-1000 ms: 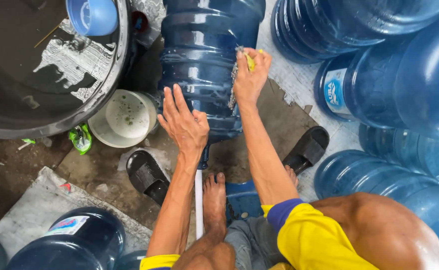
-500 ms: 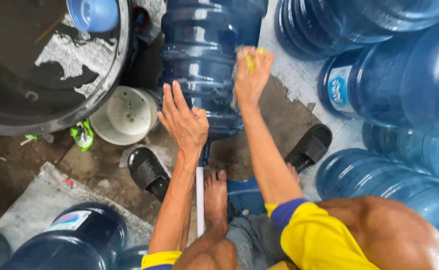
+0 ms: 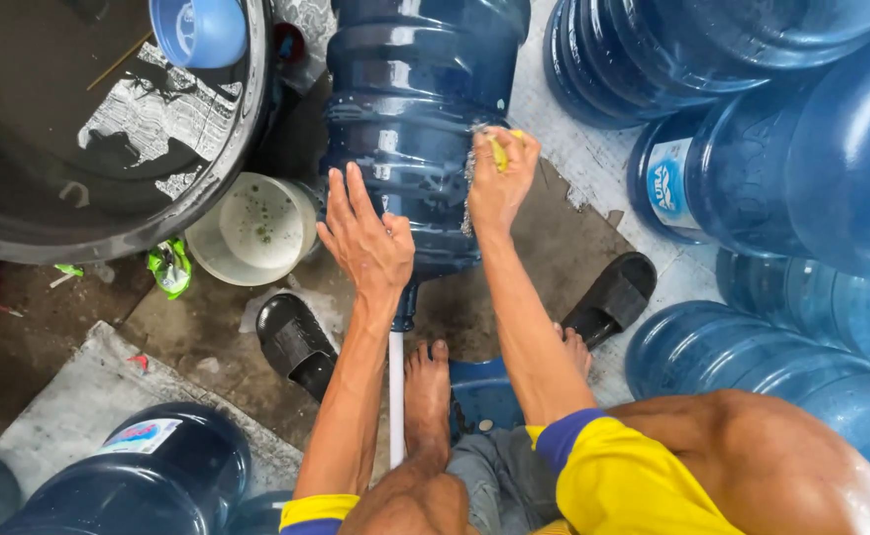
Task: The person scrubs the exterior of a large blue water jug with a yellow sponge and then rinses it with water from a white hose. The person rotates the jug to clean different sides and pours water from a blue cup over it.
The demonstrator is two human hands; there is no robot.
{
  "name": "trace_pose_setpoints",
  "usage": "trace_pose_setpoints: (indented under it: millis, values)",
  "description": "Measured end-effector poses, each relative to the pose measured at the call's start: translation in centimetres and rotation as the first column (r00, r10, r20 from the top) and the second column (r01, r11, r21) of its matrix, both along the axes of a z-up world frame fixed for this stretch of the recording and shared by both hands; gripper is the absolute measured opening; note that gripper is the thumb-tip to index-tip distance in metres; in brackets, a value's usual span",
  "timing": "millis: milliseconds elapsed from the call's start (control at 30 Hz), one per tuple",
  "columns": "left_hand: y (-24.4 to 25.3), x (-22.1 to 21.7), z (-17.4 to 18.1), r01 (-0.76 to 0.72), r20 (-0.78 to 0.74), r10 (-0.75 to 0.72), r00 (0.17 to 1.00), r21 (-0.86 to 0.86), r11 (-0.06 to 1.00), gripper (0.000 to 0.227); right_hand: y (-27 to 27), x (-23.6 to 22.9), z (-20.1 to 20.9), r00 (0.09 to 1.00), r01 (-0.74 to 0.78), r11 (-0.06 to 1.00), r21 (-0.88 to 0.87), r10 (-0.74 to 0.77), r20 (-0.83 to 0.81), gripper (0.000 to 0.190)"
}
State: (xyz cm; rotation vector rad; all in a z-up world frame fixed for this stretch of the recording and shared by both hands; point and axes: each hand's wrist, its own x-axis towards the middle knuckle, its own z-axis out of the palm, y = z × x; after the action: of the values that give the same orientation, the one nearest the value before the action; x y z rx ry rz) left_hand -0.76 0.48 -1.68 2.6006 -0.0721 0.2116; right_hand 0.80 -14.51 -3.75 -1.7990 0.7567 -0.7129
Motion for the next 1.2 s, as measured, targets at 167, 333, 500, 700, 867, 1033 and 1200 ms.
trace_pose_setpoints:
  millis: [167, 333, 500, 700, 867, 1033, 1200]
  values:
    - [-0.1, 0.2, 0.3, 0.017, -0.014, -0.017, 1.0, -0.031, 0.999, 0.075, -0.7, 0.3, -1.2, 0.985, 0.146, 0.975, 0.168, -0.16, 0.069, 0.021]
    - [0.6, 0.2, -0.4, 0.015, -0.021, -0.016, 1.0, -0.046, 0.999, 0.074, 0.0, -0.3, -0.9, 0.981, 0.119, 0.97, 0.212, -0.148, 0.125, 0.018]
    - [0.4, 0.1, -0.3, 0.017, -0.019, -0.018, 1.0, -0.041, 0.999, 0.074, 0.4, 0.6, 0.8, 0.992, 0.003, 0.993, 0.12, -0.018, 0.126, 0.016]
    - [0.1, 0.0, 1.2, 0.032, -0.024, -0.032, 0.999, 0.015, 0.999, 0.07, 0.3, 2.9, 1.1, 0.997, -0.077, 0.991, -0.112, 0.076, -0.012, 0.012]
    - [-0.1, 0.0, 1.4, 0.034, -0.04, -0.032, 0.999, 0.046, 0.998, 0.072, -0.1, 2.7, 1.7, 0.995, -0.096, 0.983, -0.157, 0.095, -0.013, 0.013]
    - [-0.7, 0.2, 2.0, 0.035, 0.007, -0.035, 0.999, 0.056, 0.998, 0.069, -2.2, 3.2, -0.2, 0.994, -0.107, 0.932, -0.346, 0.11, -0.01, 0.02]
    - [-0.8, -0.3, 2.1, 0.03, -0.016, -0.029, 0.999, 0.075, 0.997, 0.072, -0.7, 3.4, 2.7, 0.98, -0.192, 0.919, -0.343, 0.199, -0.016, 0.02]
